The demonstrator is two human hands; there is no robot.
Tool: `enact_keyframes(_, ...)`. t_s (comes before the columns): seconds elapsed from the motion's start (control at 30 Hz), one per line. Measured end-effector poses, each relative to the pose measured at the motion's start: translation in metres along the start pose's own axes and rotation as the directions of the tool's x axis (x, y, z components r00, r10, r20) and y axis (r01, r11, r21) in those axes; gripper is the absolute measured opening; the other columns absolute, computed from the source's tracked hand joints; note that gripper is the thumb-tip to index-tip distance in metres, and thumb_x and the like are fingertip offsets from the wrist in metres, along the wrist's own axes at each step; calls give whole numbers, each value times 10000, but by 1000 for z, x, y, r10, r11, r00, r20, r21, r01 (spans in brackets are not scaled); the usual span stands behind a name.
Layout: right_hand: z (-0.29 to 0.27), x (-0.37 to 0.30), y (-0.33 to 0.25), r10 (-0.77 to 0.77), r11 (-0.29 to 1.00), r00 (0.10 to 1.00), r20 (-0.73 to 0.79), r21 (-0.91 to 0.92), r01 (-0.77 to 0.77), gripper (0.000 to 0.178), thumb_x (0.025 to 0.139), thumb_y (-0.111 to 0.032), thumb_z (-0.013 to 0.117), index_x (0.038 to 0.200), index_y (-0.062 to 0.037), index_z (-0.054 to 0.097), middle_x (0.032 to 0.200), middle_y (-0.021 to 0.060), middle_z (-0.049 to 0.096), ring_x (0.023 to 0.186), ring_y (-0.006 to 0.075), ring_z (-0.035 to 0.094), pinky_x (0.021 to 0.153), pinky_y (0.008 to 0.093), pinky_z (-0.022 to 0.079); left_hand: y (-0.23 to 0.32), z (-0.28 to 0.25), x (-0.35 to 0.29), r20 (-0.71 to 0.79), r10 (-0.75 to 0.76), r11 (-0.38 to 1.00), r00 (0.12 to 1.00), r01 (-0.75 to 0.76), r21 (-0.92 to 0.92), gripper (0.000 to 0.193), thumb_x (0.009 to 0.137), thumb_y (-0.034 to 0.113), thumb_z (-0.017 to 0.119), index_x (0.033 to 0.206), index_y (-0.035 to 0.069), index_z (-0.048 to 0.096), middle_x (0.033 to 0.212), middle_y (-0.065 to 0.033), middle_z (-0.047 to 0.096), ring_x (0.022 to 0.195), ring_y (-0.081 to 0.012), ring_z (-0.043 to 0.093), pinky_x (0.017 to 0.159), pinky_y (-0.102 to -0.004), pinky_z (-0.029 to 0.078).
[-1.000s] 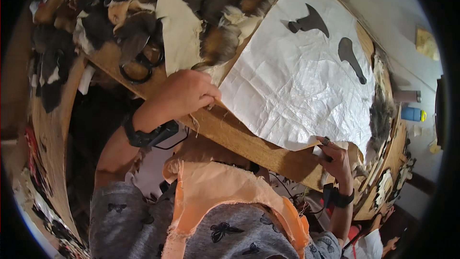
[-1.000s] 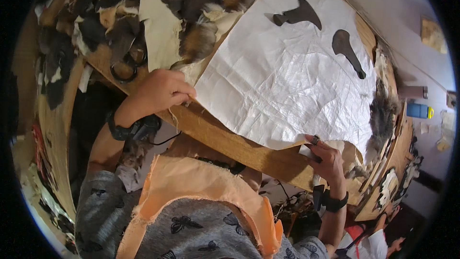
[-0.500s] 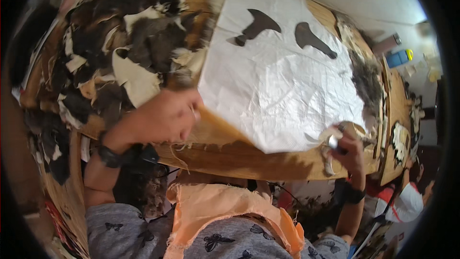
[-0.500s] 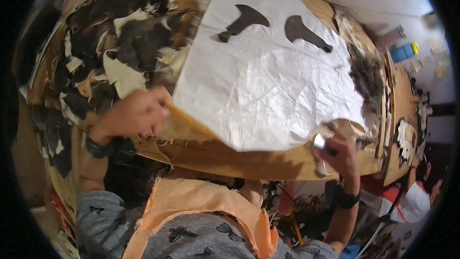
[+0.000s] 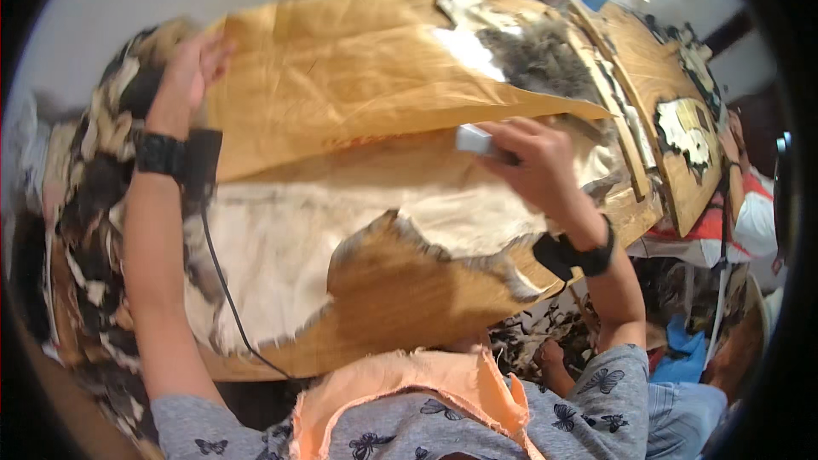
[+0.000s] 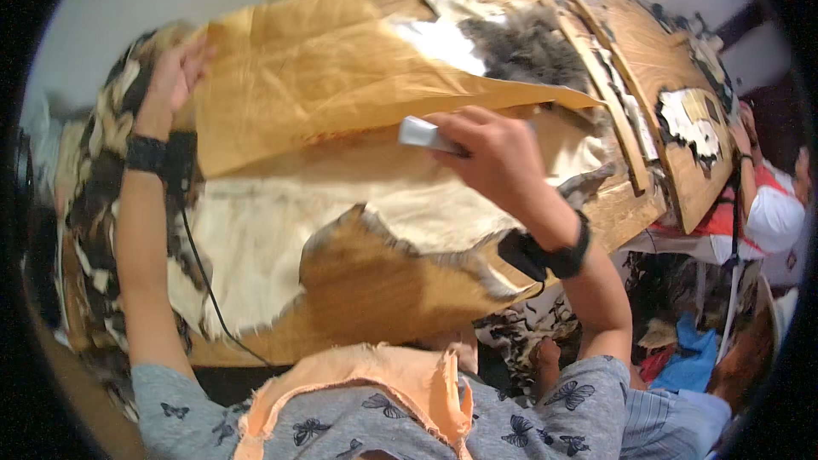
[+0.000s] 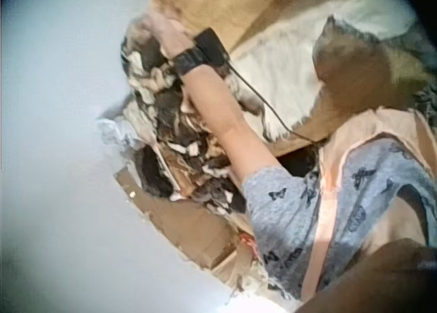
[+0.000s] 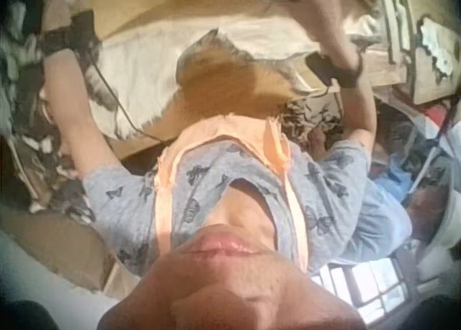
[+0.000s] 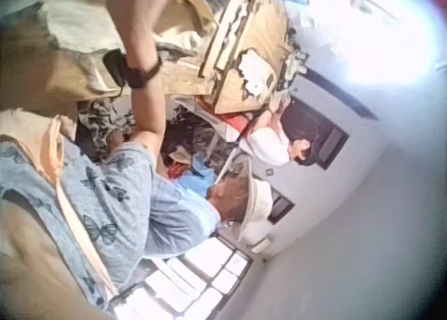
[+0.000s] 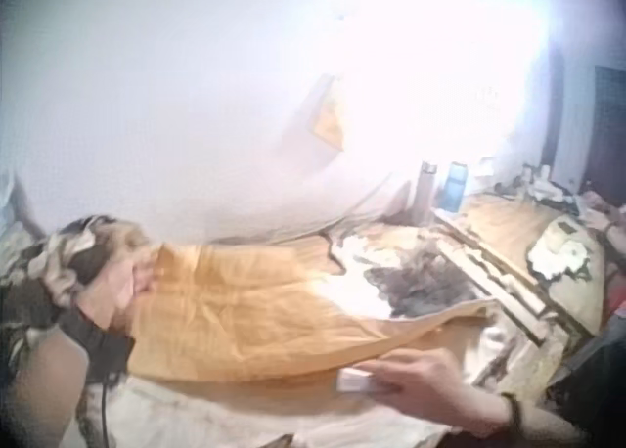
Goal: Preparing and cutting pattern pieces from animal hides in a leather workshop.
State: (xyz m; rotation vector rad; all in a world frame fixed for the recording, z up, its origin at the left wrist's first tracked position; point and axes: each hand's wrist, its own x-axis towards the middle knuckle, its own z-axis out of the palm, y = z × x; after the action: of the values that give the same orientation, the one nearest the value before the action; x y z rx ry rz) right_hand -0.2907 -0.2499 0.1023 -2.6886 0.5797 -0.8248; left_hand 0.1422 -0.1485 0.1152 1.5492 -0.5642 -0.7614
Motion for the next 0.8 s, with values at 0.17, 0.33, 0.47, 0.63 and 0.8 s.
enact_keyframes(0.17, 43, 12, 61, 108, 990, 994, 11, -94, -106, 396, 689, -227, 680, 1074, -194, 594, 847, 42, 585, 699, 239, 598, 579, 328, 484, -86, 0, 38, -184, -190, 982, 964, 191, -12, 385, 839, 258, 511, 1151, 33, 492, 1158, -69, 501, 967, -192, 545, 719, -297, 468)
enact_keyframes(0.33, 59, 29, 97, 239, 968, 969, 65, -90, -233, 352, 695, -255, 672, 1034, -177, 614, 868, 68, 564, 785, 249, 582, 632, 355, 472, -89, 16, 27, -170, -211, 976, 963, 218, 22, 409, 841, 253, 511, 1177, 33, 433, 1284, -70, 436, 1091, -238, 491, 783, -318, 416)
enact_keyframes(0.47, 90, 43, 106, 311, 950, 941, 135, -24, -311, 263, 666, -311, 690, 830, -109, 654, 837, 105, 539, 793, 275, 563, 659, 381, 456, -114, -53, 41, -155, -113, 993, 981, 117, 18, 631, 827, 271, 566, 1315, 71, 219, 1251, -126, 374, 1043, -261, 506, 844, -349, 426)
enact_keyframes(0.63, 111, 27, 137, 67, 997, 997, -22, -33, -68, 242, 637, -281, 696, 775, -88, 651, 750, 103, 509, 763, 261, 482, 676, 378, 384, -78, 26, -4, 173, 209, 848, 962, -266, 458, 595, 851, 108, 414, 1382, 55, 151, 1308, -139, 396, 1126, -207, 431, 939, -294, 347)
enact_keyframes(0.8, 107, 34, 124, 172, 985, 984, 39, 1, -172, 252, 634, -210, 664, 853, -86, 646, 776, 102, 536, 804, 295, 515, 716, 394, 414, -98, 21, -13, 476, -106, 273, 873, -435, 858, 402, 865, 204, 451, 1196, -23, 470, 1284, -215, 415, 1232, -315, 349, 1020, -353, 256)
